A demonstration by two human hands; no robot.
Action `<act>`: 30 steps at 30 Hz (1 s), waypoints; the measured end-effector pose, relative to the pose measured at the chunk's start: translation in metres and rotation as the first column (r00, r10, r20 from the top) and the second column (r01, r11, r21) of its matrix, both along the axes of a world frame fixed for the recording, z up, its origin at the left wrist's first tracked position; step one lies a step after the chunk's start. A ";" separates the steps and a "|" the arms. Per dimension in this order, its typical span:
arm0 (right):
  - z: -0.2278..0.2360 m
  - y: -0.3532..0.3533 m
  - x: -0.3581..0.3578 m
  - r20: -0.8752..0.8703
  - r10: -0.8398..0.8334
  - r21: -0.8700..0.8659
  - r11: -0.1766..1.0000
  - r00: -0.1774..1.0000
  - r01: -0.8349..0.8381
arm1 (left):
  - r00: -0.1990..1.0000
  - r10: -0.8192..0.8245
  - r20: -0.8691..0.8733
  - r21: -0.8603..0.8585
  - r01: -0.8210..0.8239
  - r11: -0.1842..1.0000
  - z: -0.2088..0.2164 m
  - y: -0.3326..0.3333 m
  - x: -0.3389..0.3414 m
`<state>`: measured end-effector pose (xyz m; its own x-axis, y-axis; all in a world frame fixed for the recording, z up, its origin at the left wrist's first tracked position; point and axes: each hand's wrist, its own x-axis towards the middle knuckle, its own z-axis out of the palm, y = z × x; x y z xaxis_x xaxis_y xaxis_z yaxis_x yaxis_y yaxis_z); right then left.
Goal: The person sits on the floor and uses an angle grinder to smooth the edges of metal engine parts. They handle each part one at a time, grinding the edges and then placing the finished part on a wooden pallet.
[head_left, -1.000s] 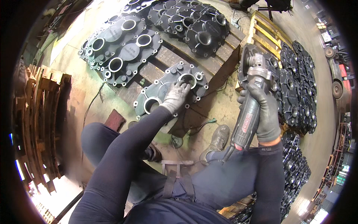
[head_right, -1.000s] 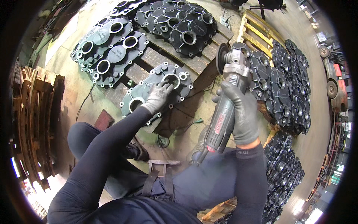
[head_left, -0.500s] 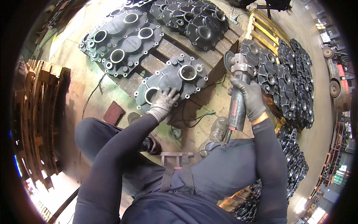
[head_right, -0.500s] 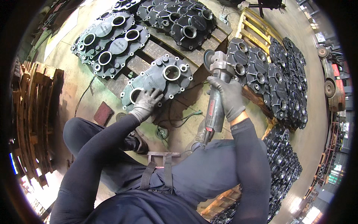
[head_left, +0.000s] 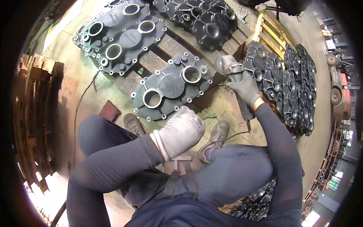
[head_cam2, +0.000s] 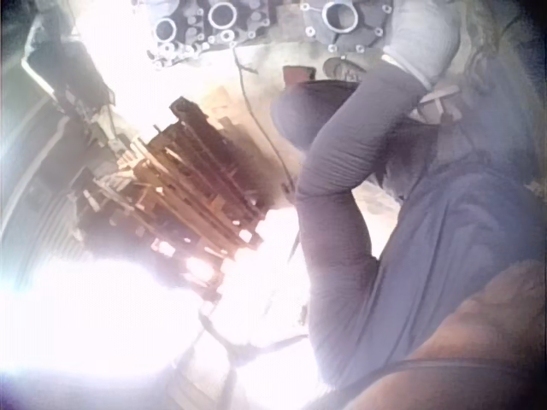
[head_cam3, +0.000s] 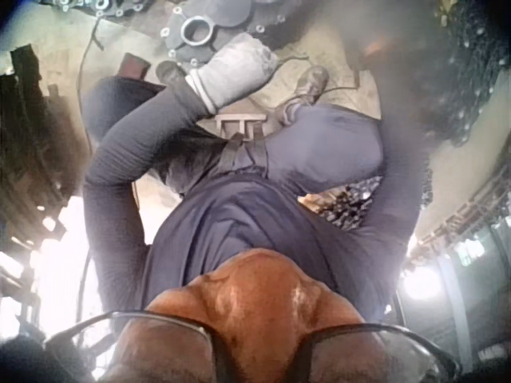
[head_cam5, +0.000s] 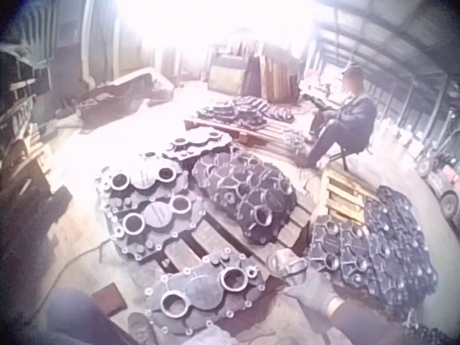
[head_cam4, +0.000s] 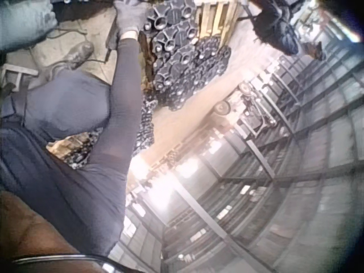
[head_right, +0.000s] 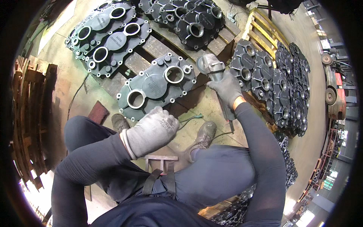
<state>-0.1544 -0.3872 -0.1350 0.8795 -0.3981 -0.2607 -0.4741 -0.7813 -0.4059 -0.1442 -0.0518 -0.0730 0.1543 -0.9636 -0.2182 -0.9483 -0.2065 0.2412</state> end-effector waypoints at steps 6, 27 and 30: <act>0.012 0.016 0.040 -0.223 0.197 -0.183 0.954 0.955 -0.239 | 0.978 -0.089 -0.191 0.121 0.114 0.986 0.014 -0.024 -0.003; -0.003 0.030 0.081 -0.344 0.442 -0.279 0.795 0.829 -0.539 | 0.991 -0.063 -0.119 0.140 0.080 0.987 0.000 -0.044 -0.033; -0.008 0.021 0.067 -0.353 0.486 -0.341 0.729 0.800 -0.593 | 0.991 -0.056 -0.121 0.154 0.075 0.985 -0.002 -0.044 -0.034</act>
<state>-0.0871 -0.3658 -0.1426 0.9157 0.0114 -0.4016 0.0474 -0.9957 0.0799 -0.1785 -0.0959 -0.0749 0.0564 -0.9226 -0.3816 -0.9284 -0.1890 0.3198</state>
